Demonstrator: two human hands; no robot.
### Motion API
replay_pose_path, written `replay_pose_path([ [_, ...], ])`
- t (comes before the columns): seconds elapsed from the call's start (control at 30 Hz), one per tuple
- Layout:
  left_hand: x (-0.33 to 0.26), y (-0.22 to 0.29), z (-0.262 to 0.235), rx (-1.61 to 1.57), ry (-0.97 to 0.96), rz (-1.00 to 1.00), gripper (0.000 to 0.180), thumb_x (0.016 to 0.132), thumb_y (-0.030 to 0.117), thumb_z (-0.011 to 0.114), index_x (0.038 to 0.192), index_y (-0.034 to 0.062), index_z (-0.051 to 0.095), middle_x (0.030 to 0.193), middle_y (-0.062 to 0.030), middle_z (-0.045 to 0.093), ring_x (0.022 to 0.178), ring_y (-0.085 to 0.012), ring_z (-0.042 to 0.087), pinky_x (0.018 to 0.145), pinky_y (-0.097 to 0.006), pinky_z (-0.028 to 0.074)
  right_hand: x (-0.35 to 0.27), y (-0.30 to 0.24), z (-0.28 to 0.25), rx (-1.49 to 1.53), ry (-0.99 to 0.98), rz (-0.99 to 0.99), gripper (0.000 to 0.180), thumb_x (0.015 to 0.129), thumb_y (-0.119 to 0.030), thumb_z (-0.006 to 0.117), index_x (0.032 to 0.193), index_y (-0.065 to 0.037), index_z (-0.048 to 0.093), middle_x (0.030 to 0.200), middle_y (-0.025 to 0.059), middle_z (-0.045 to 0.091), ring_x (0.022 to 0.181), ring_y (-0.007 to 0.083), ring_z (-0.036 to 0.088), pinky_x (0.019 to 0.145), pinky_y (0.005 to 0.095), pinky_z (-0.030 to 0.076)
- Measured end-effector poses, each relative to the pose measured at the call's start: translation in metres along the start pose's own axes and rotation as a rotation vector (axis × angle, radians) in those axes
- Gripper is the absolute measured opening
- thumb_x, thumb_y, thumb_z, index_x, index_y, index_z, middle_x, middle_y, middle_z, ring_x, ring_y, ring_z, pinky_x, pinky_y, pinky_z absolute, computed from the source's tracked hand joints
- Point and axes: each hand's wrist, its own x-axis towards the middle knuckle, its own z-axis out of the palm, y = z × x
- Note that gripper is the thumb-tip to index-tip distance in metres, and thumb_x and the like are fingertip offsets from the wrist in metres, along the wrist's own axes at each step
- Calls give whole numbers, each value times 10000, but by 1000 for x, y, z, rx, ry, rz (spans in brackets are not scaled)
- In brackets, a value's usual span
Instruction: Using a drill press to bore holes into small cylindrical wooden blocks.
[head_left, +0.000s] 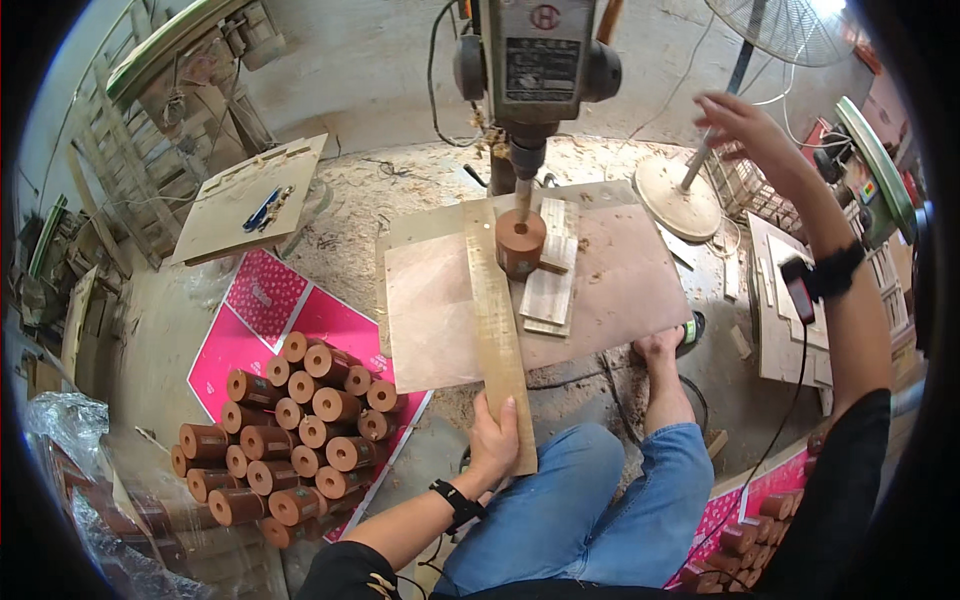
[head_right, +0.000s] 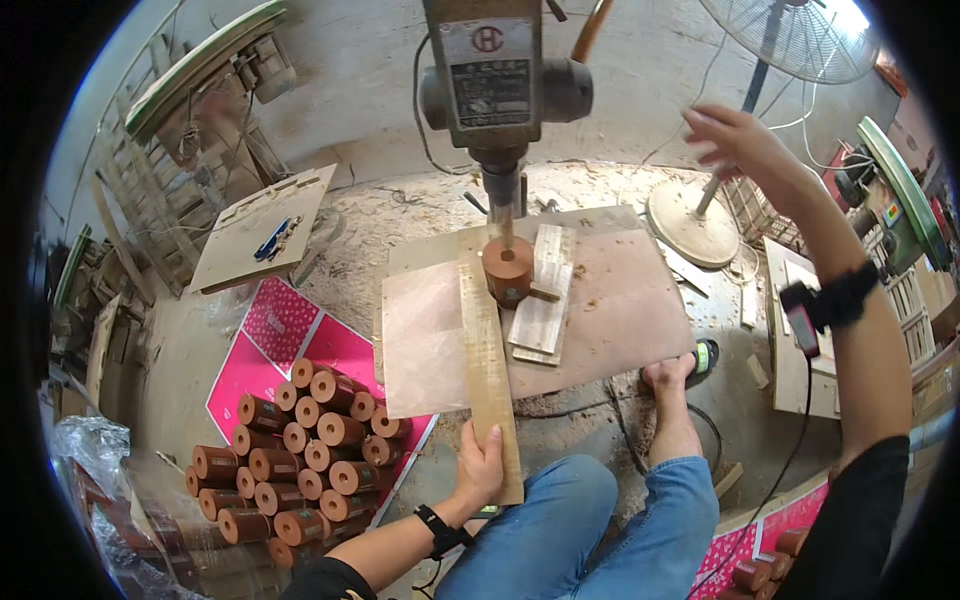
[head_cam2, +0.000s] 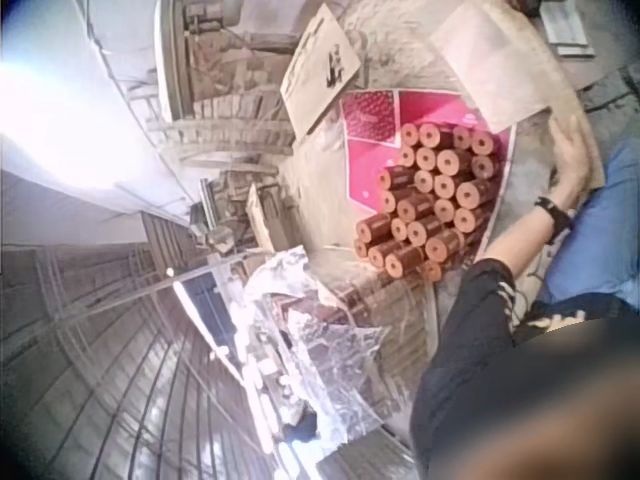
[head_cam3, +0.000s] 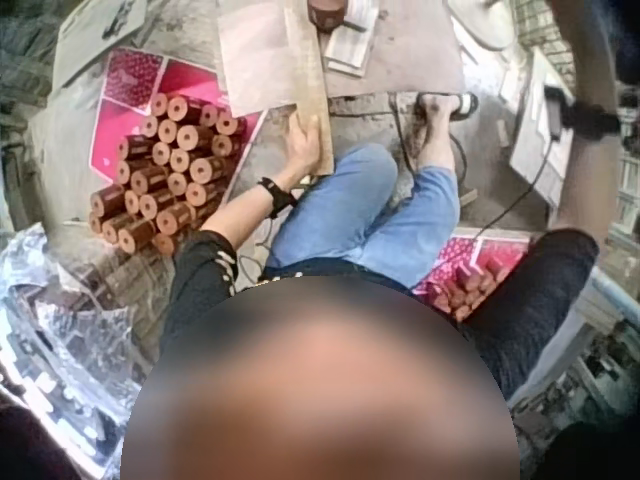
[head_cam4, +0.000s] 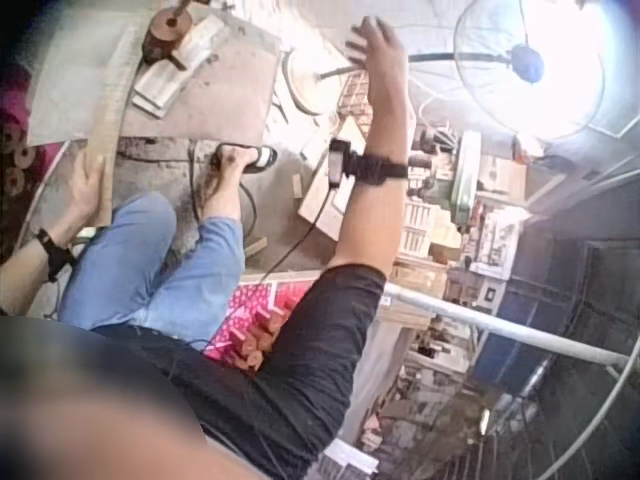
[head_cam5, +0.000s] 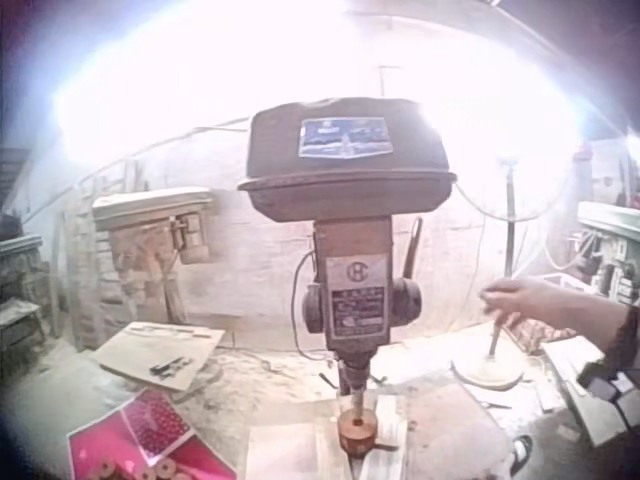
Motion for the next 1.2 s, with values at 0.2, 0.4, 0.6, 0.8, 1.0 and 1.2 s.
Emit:
replay_pose_path([
  [0.2,2,6,-4,73,-29,-27,461,998,344,502,1289,-6,429,1051,-311,646,985,-471,636,840,-504,503,106,-46,65,571,139,-88,828,938,-696,395,1431,-31,403,1363,112,559,1214,251,490,989,412,415],
  [0.4,2,1,-2,52,-25,-16,485,989,370,504,1291,1,417,1026,-326,648,958,-493,636,819,-524,507,113,-87,75,1042,57,-92,724,971,-669,279,1322,-72,488,1333,82,581,1147,228,487,1009,430,361],
  [0.6,2,-1,-6,58,-42,-28,494,990,386,492,1293,5,410,997,-323,654,930,-504,637,806,-536,511,48,-75,43,1232,21,-147,633,994,-622,299,1284,-120,555,1433,129,496,1236,259,470,1059,397,353],
  [0.8,1,5,-8,86,-77,-95,474,996,351,504,1298,-2,410,1040,-308,649,981,-474,638,829,-505,510,-4,-29,44,1097,-484,-198,623,968,-520,427,1480,-167,402,1470,116,433,1248,245,454,1041,426,367],
  [1.0,1,10,-10,97,-69,-100,467,994,361,501,1276,-3,428,1042,-316,645,984,-481,633,828,-511,507,-28,6,64,786,-473,-137,672,982,-463,461,1547,-152,272,1497,139,417,1279,244,458,1042,431,381],
  [1.2,1,9,-8,107,-71,-100,472,991,368,507,1257,-16,443,1021,-319,649,973,-481,635,825,-504,508,-19,38,86,535,-358,60,867,857,-522,701,1514,-93,330,1252,52,554,1041,142,529,930,360,450],
])
